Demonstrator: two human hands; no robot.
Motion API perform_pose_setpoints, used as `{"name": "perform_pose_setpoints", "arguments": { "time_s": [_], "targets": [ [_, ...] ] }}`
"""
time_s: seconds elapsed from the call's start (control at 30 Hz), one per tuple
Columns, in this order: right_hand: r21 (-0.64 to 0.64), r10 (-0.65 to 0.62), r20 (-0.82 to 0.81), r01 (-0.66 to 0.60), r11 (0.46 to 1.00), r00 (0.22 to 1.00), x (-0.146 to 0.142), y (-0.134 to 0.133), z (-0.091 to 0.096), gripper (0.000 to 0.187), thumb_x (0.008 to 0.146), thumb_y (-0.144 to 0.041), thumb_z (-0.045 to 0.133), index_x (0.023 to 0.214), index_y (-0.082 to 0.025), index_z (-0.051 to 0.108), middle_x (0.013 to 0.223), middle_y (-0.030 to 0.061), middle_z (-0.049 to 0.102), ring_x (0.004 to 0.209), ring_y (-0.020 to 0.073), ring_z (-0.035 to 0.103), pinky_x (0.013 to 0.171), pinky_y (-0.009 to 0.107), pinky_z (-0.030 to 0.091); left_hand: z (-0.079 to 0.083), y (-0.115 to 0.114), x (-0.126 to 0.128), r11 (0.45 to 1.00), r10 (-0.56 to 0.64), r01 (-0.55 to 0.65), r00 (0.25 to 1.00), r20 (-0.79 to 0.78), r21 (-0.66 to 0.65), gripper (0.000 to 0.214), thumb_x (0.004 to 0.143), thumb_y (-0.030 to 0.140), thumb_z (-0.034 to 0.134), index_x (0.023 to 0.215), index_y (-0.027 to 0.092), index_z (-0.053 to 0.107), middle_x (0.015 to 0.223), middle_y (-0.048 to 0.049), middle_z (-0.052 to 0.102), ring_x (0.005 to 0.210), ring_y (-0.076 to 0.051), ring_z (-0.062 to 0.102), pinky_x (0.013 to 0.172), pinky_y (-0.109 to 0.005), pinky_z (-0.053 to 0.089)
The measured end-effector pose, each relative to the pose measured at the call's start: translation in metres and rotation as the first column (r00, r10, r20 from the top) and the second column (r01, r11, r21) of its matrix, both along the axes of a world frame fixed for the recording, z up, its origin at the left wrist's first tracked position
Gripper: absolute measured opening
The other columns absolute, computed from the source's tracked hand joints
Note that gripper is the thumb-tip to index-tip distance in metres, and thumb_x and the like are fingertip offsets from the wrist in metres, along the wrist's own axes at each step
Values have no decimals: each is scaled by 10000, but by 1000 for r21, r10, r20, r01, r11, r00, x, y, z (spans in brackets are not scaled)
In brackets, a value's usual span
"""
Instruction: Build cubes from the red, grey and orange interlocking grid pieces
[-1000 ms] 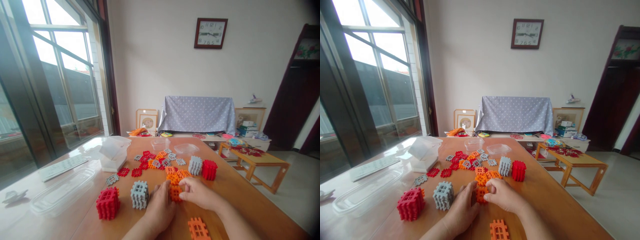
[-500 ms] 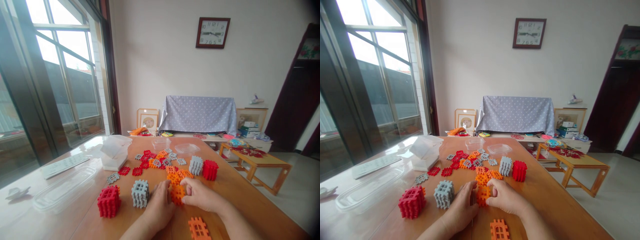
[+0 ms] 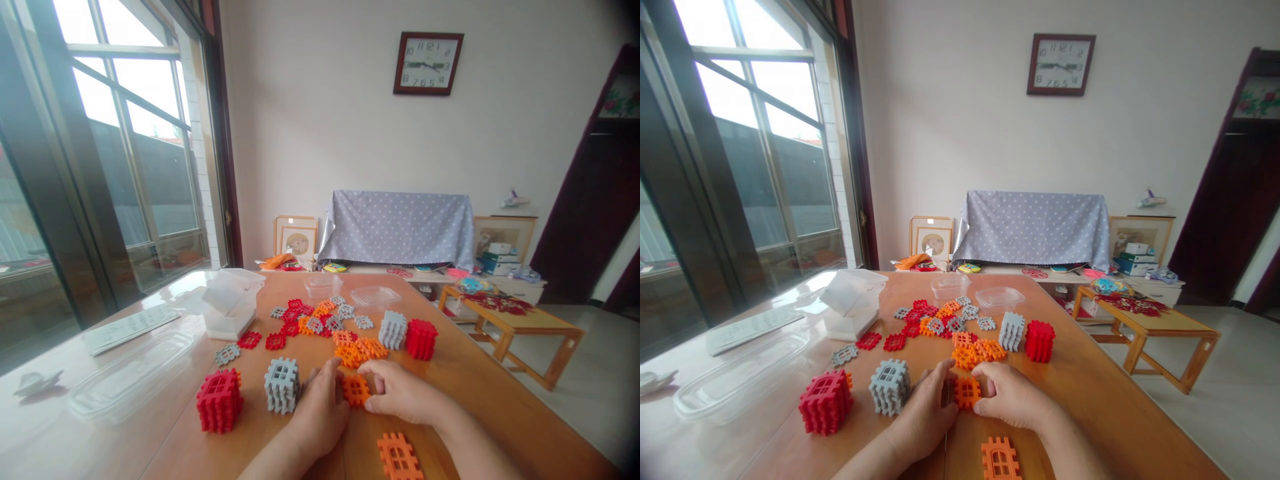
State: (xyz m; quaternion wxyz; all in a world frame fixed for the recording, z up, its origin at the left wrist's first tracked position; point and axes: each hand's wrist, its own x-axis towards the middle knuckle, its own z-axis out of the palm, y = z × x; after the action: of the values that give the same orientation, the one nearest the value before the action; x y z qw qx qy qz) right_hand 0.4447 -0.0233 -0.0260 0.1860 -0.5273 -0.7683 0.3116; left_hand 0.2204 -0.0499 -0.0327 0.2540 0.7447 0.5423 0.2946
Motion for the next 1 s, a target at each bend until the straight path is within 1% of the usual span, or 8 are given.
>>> {"name": "perform_pose_setpoints", "arguments": {
  "time_s": [0.2, 0.3, 0.37, 0.5, 0.57, 0.73, 1.0],
  "targets": [
    [-13, 3, 6, -3, 1000, 1000, 0, -1, 3, 468, 704, -303, 786, 1151, -265, 652, 758, -55, 549, 649, 114, 492, 593, 233, 351, -2, 1, 0, 1000, -8, 8, 1000, -3, 10, 736, 657, 111, 565, 1382, 201, 475, 1127, -70, 663, 1105, -255, 543, 973, -341, 415],
    [-13, 6, 4, -6, 1000, 1000, -1, -1, 3, 455, 710, -299, 778, 1148, -269, 654, 741, -61, 543, 638, 111, 489, 585, 230, 344, -1, 1, 0, 1000, -16, 16, 1000, -8, 17, 719, 669, 144, 595, 1374, 219, 475, 1126, -58, 661, 1079, -250, 544, 943, -333, 415],
    [-9, 3, 8, -3, 1000, 1000, -1, 0, 1, 459, 706, -297, 779, 1147, -269, 655, 735, -62, 543, 635, 110, 489, 574, 226, 336, -1, 1, 0, 999, -20, 21, 1000, -22, 35, 655, 688, 187, 619, 1332, 232, 506, 1126, -51, 656, 1067, -250, 540, 920, -332, 411],
    [0, -16, 27, 16, 1000, 1000, -1, 1, -2, 475, 694, -305, 788, 1148, -269, 655, 729, -65, 543, 632, 109, 487, 562, 222, 326, -1, 0, 0, 997, -1, 7, 997, -78, 79, 431, 720, 233, 628, 1149, 232, 595, 1055, -45, 639, 1010, -243, 535, 854, -327, 395],
    [5, -21, 29, 21, 1000, 999, -1, 2, -3, 475, 695, -309, 787, 1149, -271, 653, 727, -67, 541, 634, 108, 485, 564, 221, 326, 0, 0, 1, 996, 6, 1, 997, -81, 91, 374, 720, 215, 616, 1094, 224, 610, 1032, -45, 618, 975, -229, 533, 836, -319, 390],
    [4, -13, 18, 13, 1000, 1000, -1, 1, -4, 457, 700, -314, 783, 1135, -268, 654, 730, -67, 544, 640, 109, 485, 571, 221, 326, 2, -1, 0, 995, -24, 30, 997, -67, 98, 180, 741, 166, 564, 907, 209, 619, 987, -44, 576, 939, -201, 527, 817, -298, 391],
    [15, -20, 23, 20, 1000, 1000, -1, 1, -5, 450, 698, -318, 786, 1127, -263, 660, 731, -64, 551, 640, 108, 482, 578, 221, 323, 4, 0, 0, 994, -39, 46, 997, -72, 95, 144, 743, 172, 575, 876, 212, 612, 976, -42, 566, 928, -200, 524, 813, -298, 399]
  ]
}}
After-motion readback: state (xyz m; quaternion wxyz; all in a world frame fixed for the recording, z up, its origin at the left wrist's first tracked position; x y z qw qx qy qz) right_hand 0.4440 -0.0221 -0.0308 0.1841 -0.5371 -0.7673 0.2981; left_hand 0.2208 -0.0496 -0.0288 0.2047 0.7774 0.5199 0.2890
